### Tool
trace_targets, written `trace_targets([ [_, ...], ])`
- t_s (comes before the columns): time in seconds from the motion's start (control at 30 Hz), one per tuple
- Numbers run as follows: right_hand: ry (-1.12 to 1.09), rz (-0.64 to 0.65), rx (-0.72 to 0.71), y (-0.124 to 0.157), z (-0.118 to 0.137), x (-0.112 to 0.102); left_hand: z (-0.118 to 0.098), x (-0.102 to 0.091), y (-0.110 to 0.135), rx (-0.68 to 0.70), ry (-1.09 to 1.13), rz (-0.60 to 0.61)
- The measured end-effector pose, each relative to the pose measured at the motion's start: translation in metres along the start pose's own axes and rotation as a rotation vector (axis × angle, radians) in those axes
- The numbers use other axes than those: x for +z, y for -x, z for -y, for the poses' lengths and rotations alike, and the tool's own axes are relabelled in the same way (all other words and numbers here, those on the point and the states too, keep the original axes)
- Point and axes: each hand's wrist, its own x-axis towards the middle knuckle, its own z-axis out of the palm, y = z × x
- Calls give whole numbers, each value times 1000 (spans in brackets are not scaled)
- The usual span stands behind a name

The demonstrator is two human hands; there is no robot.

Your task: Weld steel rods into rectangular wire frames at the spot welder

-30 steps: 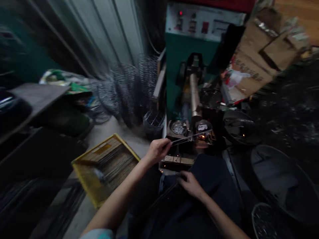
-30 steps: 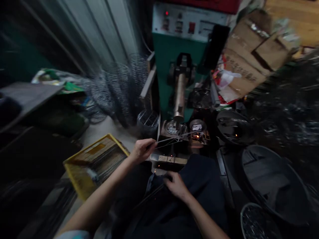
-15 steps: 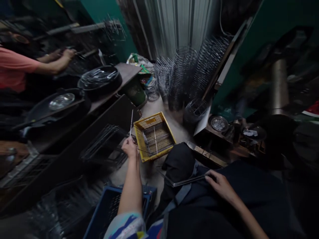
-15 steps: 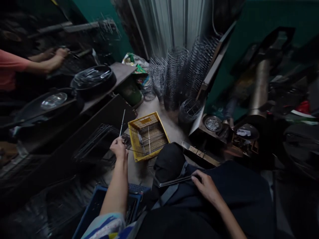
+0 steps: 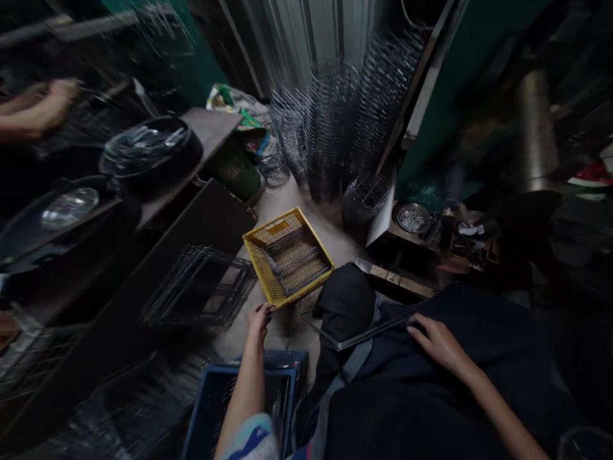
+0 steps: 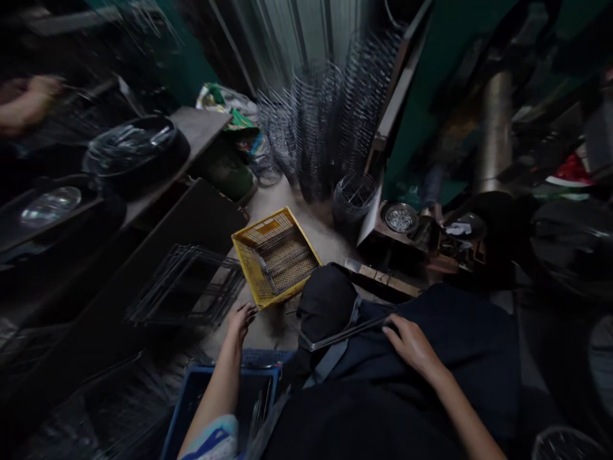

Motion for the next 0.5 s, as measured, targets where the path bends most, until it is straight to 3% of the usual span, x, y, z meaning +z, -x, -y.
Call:
trace_targets([
  [0.13, 103, 6, -61, -6, 0, -14, -32, 28, 36, 34, 5, 243],
  [0.2, 141, -36, -72, -4, -4, -32, -60, 49, 55, 168, -46, 460],
  [0.27, 162, -148, -59, 6, -13, -58, -86, 67, 72, 364, -184, 595],
  [0.33, 180, -310, -5, 27, -28, -88, -104, 79, 83, 513, -335, 620],
  [0.5, 240, -662, 332, 104, -91, -149, -123, 84, 75, 634, -490, 633],
])
